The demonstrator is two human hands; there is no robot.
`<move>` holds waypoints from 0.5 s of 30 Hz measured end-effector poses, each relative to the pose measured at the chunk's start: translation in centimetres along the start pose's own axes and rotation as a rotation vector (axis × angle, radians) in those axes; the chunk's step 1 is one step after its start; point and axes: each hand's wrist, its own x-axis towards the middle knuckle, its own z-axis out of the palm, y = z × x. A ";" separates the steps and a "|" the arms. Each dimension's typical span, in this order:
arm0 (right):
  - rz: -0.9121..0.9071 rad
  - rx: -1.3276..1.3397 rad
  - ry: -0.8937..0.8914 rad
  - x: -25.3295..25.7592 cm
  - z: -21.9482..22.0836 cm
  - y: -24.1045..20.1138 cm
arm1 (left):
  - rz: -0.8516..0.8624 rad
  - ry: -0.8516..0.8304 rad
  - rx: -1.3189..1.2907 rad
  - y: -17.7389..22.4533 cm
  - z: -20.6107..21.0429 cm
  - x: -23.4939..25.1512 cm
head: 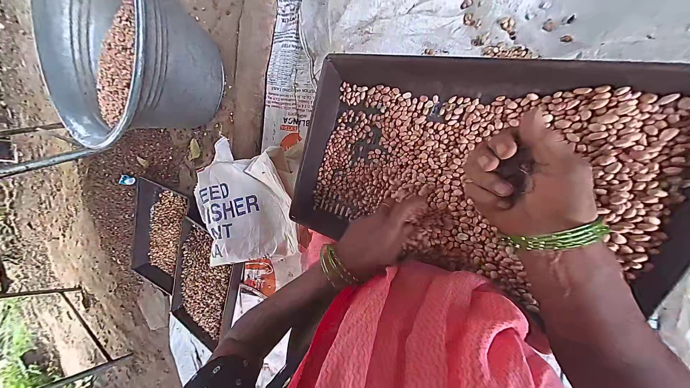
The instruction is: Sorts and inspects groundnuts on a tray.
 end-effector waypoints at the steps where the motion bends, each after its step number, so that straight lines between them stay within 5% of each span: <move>1: -0.020 -0.009 -0.003 0.0 -0.2 -0.2 | 0.108 0.020 -0.086 0.8 0.1 -0.3; 4: -0.057 -0.007 -0.008 0.1 -0.7 -0.9 | 0.226 0.085 -0.140 0.2 -1.3 -1.2; 9: -0.070 0.003 0.025 -0.1 -0.3 -1.1 | -0.115 0.315 -0.106 -7.4 -4.6 0.1; 12: -0.086 0.022 0.026 -0.1 -0.2 -1.4 | -0.214 0.303 -0.159 -8.4 -2.2 2.3; 15: -0.122 0.040 0.015 -0.3 -0.6 -1.6 | -0.054 0.271 -0.135 -5.1 1.6 3.7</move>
